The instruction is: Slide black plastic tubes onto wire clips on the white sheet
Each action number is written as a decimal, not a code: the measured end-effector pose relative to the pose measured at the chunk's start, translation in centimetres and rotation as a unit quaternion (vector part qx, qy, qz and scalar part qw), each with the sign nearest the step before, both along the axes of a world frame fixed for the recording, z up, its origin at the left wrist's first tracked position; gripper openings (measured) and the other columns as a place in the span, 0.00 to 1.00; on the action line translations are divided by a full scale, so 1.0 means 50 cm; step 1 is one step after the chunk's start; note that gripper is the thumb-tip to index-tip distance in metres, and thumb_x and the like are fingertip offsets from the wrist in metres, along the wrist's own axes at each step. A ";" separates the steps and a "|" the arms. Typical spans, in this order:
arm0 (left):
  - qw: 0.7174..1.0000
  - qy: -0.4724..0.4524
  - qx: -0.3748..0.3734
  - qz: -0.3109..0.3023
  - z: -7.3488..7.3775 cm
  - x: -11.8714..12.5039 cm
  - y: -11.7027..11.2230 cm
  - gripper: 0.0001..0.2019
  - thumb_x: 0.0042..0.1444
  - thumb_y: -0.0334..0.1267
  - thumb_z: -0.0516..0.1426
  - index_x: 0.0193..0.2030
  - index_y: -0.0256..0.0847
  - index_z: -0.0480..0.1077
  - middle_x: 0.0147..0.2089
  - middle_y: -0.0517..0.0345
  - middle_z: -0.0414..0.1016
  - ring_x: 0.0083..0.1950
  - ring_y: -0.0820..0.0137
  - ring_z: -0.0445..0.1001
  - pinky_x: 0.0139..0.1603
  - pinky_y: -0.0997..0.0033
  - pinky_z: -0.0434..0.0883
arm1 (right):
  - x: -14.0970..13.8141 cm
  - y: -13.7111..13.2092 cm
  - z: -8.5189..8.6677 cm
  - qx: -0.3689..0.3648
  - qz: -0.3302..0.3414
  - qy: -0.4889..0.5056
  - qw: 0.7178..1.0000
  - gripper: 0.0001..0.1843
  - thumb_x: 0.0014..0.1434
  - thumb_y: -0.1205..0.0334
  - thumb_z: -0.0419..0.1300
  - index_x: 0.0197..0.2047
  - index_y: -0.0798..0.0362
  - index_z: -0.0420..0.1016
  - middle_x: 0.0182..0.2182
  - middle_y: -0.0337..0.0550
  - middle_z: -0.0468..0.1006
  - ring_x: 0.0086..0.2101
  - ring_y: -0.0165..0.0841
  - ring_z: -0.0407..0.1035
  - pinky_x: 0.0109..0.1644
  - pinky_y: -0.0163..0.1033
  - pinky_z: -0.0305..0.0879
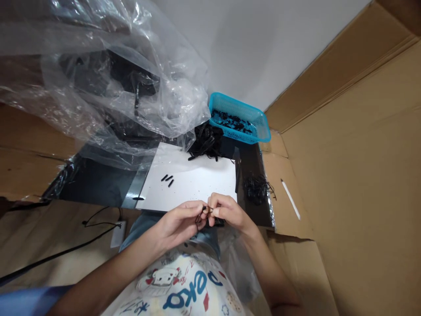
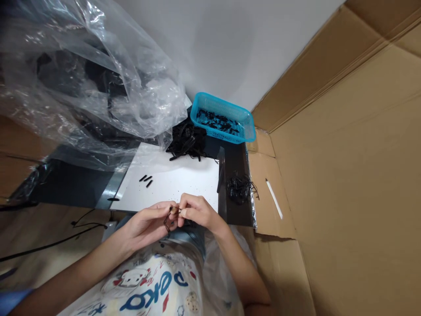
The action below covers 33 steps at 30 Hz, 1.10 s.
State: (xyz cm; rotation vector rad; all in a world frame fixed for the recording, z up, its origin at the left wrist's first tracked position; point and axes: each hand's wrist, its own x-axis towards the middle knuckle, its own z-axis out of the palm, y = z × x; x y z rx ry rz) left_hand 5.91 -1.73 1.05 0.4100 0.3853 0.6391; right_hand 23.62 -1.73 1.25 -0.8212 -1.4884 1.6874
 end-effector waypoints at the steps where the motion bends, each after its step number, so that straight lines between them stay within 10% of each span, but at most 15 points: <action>1: 0.998 0.030 0.057 0.016 -0.002 -0.002 0.003 0.13 0.51 0.44 0.66 0.29 0.34 0.74 0.28 0.56 0.71 0.33 0.71 0.69 0.38 0.74 0.65 | 0.000 0.000 0.001 0.007 -0.012 -0.010 1.000 0.04 0.54 0.67 0.55 0.28 0.53 0.65 0.23 0.38 0.75 0.24 0.29 0.66 0.32 0.35 0.59; 3: 0.963 0.129 0.221 0.084 -0.004 -0.008 0.010 0.12 0.57 0.46 0.62 0.35 0.37 0.73 0.30 0.57 0.71 0.35 0.70 0.69 0.40 0.71 0.64 | -0.003 0.001 0.004 0.026 -0.051 -0.038 0.998 0.05 0.55 0.66 0.55 0.28 0.53 0.65 0.22 0.37 0.73 0.25 0.29 0.65 0.32 0.35 0.58; 7: 0.743 0.342 0.519 0.250 0.005 -0.022 0.011 0.17 0.53 0.38 0.64 0.49 0.42 0.69 0.42 0.57 0.71 0.44 0.65 0.68 0.47 0.66 0.62 | -0.013 -0.006 0.014 0.069 -0.103 -0.101 0.987 0.06 0.58 0.63 0.53 0.29 0.52 0.65 0.24 0.37 0.72 0.26 0.30 0.66 0.32 0.35 0.58; 9: 0.681 0.360 0.582 0.261 0.013 -0.023 0.011 0.12 0.53 0.34 0.64 0.45 0.42 0.71 0.39 0.58 0.72 0.41 0.67 0.69 0.45 0.67 0.62 | -0.016 -0.012 0.019 0.116 -0.103 -0.121 0.980 0.07 0.59 0.64 0.53 0.29 0.52 0.65 0.26 0.37 0.71 0.28 0.29 0.65 0.33 0.35 0.58; 11: 0.724 0.319 0.554 0.259 0.017 -0.022 0.017 0.01 0.58 0.33 0.60 0.37 0.41 0.73 0.33 0.59 0.72 0.36 0.70 0.68 0.41 0.69 0.63 | -0.013 -0.017 0.024 0.148 -0.095 -0.120 0.977 0.07 0.60 0.65 0.53 0.29 0.52 0.66 0.26 0.37 0.71 0.28 0.29 0.65 0.34 0.35 0.59; 15: 0.874 0.200 0.262 0.357 0.026 -0.030 0.047 0.10 0.55 0.42 0.63 0.27 0.40 0.73 0.29 0.59 0.69 0.33 0.73 0.66 0.36 0.75 0.63 | 0.003 -0.016 0.027 0.158 -0.134 -0.133 0.969 0.08 0.60 0.65 0.52 0.28 0.52 0.66 0.24 0.38 0.72 0.27 0.30 0.65 0.32 0.35 0.59; 19: 0.904 0.142 0.171 0.366 0.054 -0.041 0.056 0.11 0.47 0.45 0.69 0.28 0.41 0.77 0.31 0.60 0.69 0.32 0.76 0.63 0.34 0.80 0.63 | 0.008 0.016 0.011 0.214 -0.191 -0.332 0.899 0.09 0.62 0.62 0.50 0.33 0.52 0.68 0.25 0.39 0.71 0.26 0.31 0.65 0.33 0.36 0.60; 25: 0.881 0.125 0.294 0.348 0.076 -0.039 0.023 0.05 0.60 0.41 0.61 0.38 0.45 0.76 0.33 0.61 0.69 0.36 0.77 0.67 0.40 0.84 0.65 | -0.001 0.051 -0.017 0.254 -0.265 -0.462 0.807 0.16 0.60 0.54 0.54 0.45 0.54 0.73 0.37 0.52 0.73 0.42 0.46 0.66 0.49 0.52 0.61; 28: 0.839 0.168 0.386 0.344 0.075 -0.042 0.008 0.05 0.65 0.36 0.56 0.42 0.46 0.73 0.37 0.60 0.70 0.40 0.76 0.68 0.44 0.82 0.65 | -0.011 0.025 0.010 0.187 -0.300 -0.317 0.880 0.15 0.62 0.49 0.53 0.40 0.53 0.71 0.34 0.48 0.73 0.38 0.41 0.69 0.45 0.47 0.65; 30: 0.818 0.182 0.433 0.333 0.078 -0.042 -0.002 0.06 0.66 0.33 0.54 0.45 0.45 0.72 0.39 0.59 0.70 0.41 0.76 0.69 0.45 0.81 0.67 | -0.026 -0.002 0.039 0.125 -0.194 -0.156 0.960 0.18 0.67 0.49 0.48 0.37 0.52 0.70 0.28 0.42 0.72 0.32 0.35 0.70 0.40 0.41 0.66; 33: 0.809 0.153 0.470 0.319 0.092 -0.036 -0.014 0.08 0.65 0.29 0.53 0.46 0.44 0.70 0.39 0.58 0.69 0.40 0.76 0.70 0.39 0.81 0.70 | -0.055 -0.034 0.071 0.085 -0.067 -0.014 0.994 0.12 0.67 0.51 0.53 0.40 0.51 0.69 0.28 0.38 0.74 0.29 0.31 0.71 0.38 0.38 0.66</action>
